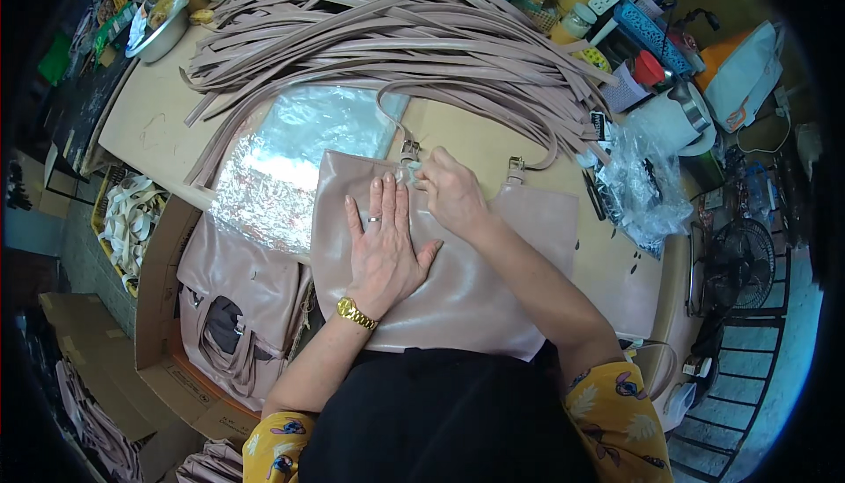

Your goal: The person assembles a beige handbag by attaching straps and buckles, then uses a small tool to trim excess material from the strap attachments. They also wipe the bag's surface with a cloth and inspect the interior.

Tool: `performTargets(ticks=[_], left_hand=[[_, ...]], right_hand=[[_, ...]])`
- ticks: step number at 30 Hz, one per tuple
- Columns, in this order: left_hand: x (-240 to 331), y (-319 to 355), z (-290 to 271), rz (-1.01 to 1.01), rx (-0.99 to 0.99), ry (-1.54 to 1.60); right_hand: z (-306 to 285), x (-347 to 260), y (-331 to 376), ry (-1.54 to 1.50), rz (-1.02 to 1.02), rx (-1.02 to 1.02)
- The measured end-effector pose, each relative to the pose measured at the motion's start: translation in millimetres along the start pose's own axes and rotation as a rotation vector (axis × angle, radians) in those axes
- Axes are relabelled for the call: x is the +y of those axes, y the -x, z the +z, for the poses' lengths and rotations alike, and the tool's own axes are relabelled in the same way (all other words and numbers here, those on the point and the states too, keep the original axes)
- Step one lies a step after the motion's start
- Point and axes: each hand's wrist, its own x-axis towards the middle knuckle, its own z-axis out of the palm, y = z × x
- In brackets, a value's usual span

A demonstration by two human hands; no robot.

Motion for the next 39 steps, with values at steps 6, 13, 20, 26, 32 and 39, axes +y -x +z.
performTargets(ticks=[6, 13, 20, 26, 32, 39], left_hand=[[4.6, 0.3, 1.1, 0.001, -0.031, -0.073], [1.2, 0.2, 5.6, 0.021, 0.041, -0.015], [13.6, -27.3, -11.1, 0.140, 0.123, 0.251], [10.5, -47.9, 10.7, 0.154, 0.155, 0.448], [6.0, -41.4, 22.7, 0.156, 0.231, 0.594], [8.1, -45.6, 21.5, 0.223, 0.232, 0.584]], right_hand=[[24.7, 0.3, -35.1, 0.194, -0.100, 0.005], [-40.4, -20.2, 57.3, 0.272, 0.014, -0.037], [-175.0, 17.3, 118.8, 0.582, 0.307, 0.312], [-176.1, 8.1, 86.4, 0.884, 0.244, 0.444], [-89.4, -16.4, 47.7, 0.380, -0.029, -0.037], [-70.1, -2.7, 38.6, 0.458, -0.219, -0.177]])
